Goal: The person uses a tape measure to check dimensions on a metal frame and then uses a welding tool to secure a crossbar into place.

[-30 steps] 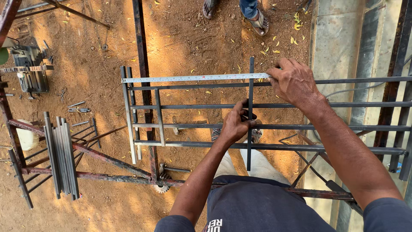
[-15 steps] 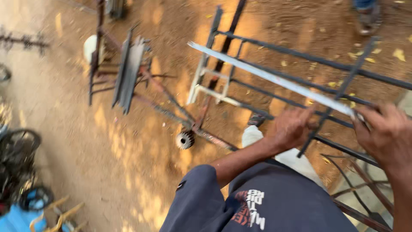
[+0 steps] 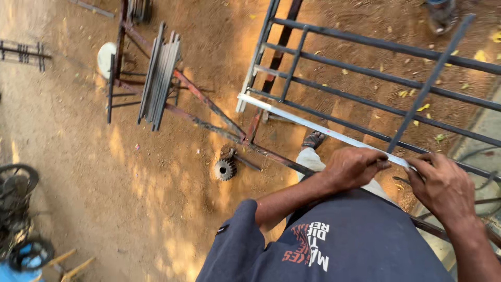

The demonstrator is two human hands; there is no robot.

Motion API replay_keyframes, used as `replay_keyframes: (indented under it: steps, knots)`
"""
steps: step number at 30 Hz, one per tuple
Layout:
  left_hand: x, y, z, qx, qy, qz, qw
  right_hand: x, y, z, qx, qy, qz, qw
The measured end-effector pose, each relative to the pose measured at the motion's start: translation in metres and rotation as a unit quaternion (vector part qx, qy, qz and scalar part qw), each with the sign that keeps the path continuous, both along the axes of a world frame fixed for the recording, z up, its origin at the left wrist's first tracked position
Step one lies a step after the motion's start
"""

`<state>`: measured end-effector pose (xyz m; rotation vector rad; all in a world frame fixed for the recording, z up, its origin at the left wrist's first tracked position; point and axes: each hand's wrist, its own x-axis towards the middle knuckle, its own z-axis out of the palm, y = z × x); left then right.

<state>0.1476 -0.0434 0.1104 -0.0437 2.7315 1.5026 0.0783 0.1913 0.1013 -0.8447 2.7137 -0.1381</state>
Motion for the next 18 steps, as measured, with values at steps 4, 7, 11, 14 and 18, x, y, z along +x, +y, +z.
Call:
replay_keyframes:
  steps: [4, 7, 11, 14, 18]
  knots:
    - [-0.005, -0.008, -0.012, 0.05, 0.068, 0.005, 0.996, 0.012, -0.003, 0.01, -0.055, 0.017, -0.002, 0.998]
    - [-0.018, -0.02, -0.025, 0.07, 0.045, 0.015, 0.996, 0.012, -0.001, 0.01, -0.084, -0.007, -0.003, 0.996]
    - [-0.049, -0.033, -0.04, 0.065, -0.041, 0.058, 0.995, 0.003, -0.003, 0.0, -0.089, -0.016, -0.015, 0.996]
    - [-0.073, -0.032, -0.049, 0.014, -0.095, 0.037, 0.995, -0.004, -0.001, -0.004, -0.076, -0.015, -0.02, 0.997]
    - [-0.092, -0.018, -0.061, -0.016, -0.103, -0.005, 0.995, -0.009, 0.004, -0.003, -0.057, -0.03, -0.024, 0.998]
